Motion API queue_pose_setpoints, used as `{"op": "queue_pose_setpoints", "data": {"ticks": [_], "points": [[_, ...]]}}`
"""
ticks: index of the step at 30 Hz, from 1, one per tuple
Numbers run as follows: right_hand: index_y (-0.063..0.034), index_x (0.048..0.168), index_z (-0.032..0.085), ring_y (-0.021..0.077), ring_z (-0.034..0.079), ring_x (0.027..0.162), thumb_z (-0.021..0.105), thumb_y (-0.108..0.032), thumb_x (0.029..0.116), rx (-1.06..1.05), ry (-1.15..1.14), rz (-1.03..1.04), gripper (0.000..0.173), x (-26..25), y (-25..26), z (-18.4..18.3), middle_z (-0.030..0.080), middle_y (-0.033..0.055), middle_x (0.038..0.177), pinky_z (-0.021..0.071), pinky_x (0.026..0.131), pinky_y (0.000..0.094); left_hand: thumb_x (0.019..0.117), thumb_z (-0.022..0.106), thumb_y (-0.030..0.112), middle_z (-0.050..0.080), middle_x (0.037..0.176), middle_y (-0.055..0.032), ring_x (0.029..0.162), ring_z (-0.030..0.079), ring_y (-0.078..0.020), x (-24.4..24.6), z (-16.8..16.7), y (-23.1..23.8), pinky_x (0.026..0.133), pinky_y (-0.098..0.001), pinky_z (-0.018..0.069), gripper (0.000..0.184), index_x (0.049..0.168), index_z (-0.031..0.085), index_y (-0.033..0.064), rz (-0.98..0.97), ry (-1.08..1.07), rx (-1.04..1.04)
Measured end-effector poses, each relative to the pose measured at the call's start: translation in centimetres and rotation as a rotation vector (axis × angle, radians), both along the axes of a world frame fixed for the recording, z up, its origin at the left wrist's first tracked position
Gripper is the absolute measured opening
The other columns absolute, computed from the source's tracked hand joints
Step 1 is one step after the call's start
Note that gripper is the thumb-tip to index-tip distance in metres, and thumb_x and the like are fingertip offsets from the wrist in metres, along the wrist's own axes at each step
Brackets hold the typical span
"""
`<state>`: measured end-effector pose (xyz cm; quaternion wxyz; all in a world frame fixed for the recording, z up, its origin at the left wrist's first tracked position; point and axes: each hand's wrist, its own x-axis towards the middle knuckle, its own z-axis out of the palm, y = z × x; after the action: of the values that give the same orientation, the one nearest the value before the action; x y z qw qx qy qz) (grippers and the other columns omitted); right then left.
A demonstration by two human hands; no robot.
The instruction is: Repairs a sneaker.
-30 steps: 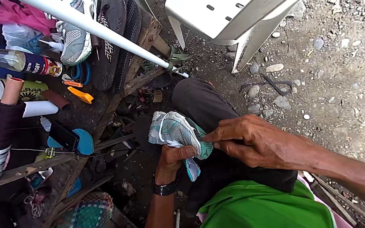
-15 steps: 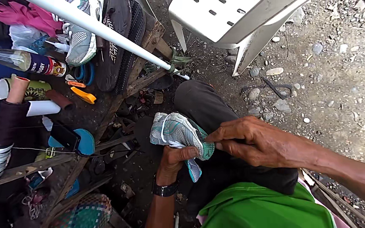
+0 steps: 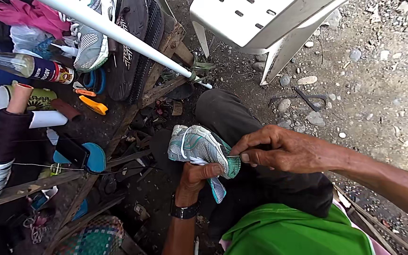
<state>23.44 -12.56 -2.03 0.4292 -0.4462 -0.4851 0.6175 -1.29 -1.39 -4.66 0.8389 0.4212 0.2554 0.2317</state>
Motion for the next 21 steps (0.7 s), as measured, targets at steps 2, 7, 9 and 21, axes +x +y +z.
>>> {"op": "queue_pose_setpoints", "data": {"ticks": [2,7,9,21], "points": [[-0.0086,0.117,0.073,-0.0034,0.057,0.065,0.053,-0.020,0.1066,0.001,-0.025,0.019,0.025,0.21,0.12,0.11,0.069,-0.0044,0.089,0.0465,0.055,0.0129,0.0737,0.085,0.004,0.078,0.102,-0.0032,0.095,0.074,-0.0088,0.03,-0.07,-0.03,0.090,-0.0275,0.0599,0.037,0.109,0.075,0.0088,0.005,-0.003,-0.001],[-0.0075,0.119,0.072,-0.0031,0.057,0.067,0.053,-0.020,0.1070,0.055,-0.038,0.009,0.026,0.09,-0.09,-0.25,0.069,-0.0030,0.091,0.0475,0.058,0.0130,0.0735,0.086,0.005,0.078,0.103,-0.0027,0.096,0.073,-0.0086,-0.07,-0.10,-0.11,0.090,-0.0276,0.0599,0.038,0.110,0.075,0.0092,0.015,0.007,0.013],[-0.0068,0.119,0.072,-0.0030,0.058,0.067,0.053,-0.019,0.1069,0.060,-0.024,0.001,0.026,-0.01,-0.15,-0.41,0.069,-0.0027,0.090,0.0477,0.058,0.0131,0.0739,0.086,0.005,0.078,0.103,-0.0028,0.096,0.073,-0.0086,-0.12,-0.18,-0.07,0.090,-0.0275,0.0598,0.038,0.110,0.075,0.0091,0.010,0.003,0.015],[-0.0062,0.120,0.072,-0.0032,0.058,0.068,0.053,-0.018,0.1071,0.063,0.000,-0.010,0.026,-0.05,-0.36,-0.60,0.069,-0.0026,0.090,0.0480,0.059,0.0128,0.0751,0.085,0.004,0.078,0.103,-0.0028,0.096,0.073,-0.0084,0.04,-0.19,-0.02,0.090,-0.0268,0.0596,0.036,0.109,0.075,0.0091,0.006,-0.023,0.002]]}}
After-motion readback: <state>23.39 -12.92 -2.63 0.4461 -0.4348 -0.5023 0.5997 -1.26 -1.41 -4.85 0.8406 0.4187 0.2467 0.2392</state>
